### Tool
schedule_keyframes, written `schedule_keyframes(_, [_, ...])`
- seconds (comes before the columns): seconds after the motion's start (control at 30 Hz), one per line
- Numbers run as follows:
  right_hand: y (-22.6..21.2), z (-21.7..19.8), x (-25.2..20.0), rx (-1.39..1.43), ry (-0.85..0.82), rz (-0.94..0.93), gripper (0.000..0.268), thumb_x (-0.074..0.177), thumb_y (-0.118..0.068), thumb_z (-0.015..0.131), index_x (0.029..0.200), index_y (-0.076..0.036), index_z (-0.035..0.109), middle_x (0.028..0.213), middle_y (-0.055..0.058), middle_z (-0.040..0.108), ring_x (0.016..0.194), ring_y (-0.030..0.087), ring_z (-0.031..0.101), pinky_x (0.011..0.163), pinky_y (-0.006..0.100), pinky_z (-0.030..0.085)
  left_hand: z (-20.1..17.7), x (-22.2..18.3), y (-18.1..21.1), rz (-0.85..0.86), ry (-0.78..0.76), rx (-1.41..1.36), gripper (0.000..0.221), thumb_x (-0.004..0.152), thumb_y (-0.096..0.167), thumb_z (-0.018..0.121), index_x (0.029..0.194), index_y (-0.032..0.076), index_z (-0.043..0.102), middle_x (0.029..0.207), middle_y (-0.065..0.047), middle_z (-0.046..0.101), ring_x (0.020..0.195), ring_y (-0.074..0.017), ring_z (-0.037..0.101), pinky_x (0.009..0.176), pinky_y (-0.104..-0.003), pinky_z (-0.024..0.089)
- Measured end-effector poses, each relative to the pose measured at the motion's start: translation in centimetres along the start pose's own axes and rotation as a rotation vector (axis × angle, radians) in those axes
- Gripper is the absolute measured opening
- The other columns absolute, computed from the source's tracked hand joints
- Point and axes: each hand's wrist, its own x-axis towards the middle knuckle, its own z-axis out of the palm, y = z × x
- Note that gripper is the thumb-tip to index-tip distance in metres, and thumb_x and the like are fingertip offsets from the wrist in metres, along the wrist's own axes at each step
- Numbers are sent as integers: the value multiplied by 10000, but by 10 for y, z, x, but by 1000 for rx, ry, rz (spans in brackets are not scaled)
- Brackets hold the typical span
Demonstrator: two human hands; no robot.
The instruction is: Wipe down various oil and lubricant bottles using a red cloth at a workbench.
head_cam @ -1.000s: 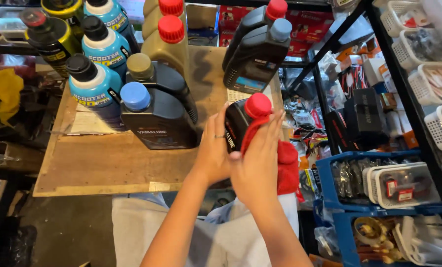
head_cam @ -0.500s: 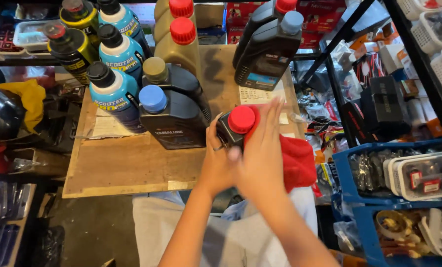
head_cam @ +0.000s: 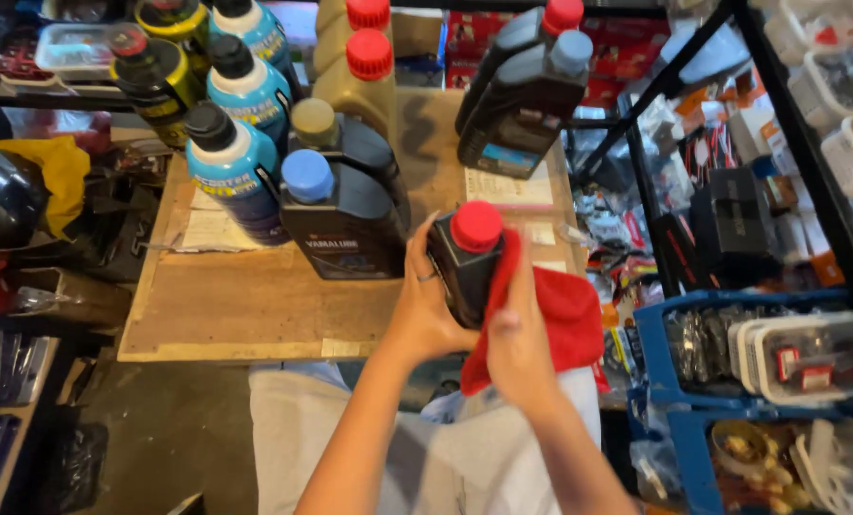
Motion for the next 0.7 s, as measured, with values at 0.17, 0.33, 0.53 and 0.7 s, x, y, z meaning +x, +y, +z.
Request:
schedule_keyframes(0.17, [27,31,-51,25,86,-13,934,1027,-650,143,1590,75,-27,1697,303,3,1602,407,37,1301,440,55,4,-5,-5,-23,-46,55,1446,499,426,969,1562,9,83,1583,-238,240,1513,-402,304,1275,-459,232])
schedule_keyframes(0.33, [-3,18,-17,-218,95,-88,909,1049,-625,194,1608,56,-30,1681,366,-50,1591,551,52,1295,537,156,7,-11,-11,23,-8,36,1444,508,595,846,1552,-37,75,1508,-280,294,1455,-423,350,1278,-477,221])
schedule_keyframes(0.53, [-15,-24,59,-95,-114,-170,1038,948,-735,44,1509,91,329,1573,344,377,1511,447,351,1260,465,229,2,-12,-1,-51,25,67,1384,505,294,916,1563,4,71,1593,-231,221,1483,-430,329,1252,-504,264])
schedule_keyframes(0.7, [6,-45,84,16,-425,-88,930,966,-661,-16,1599,-34,249,1693,182,209,1599,315,102,1301,429,60,-8,-7,-3,-75,-276,89,1530,471,356,958,1582,-1,-31,1650,-218,65,1578,-388,97,1288,-463,162])
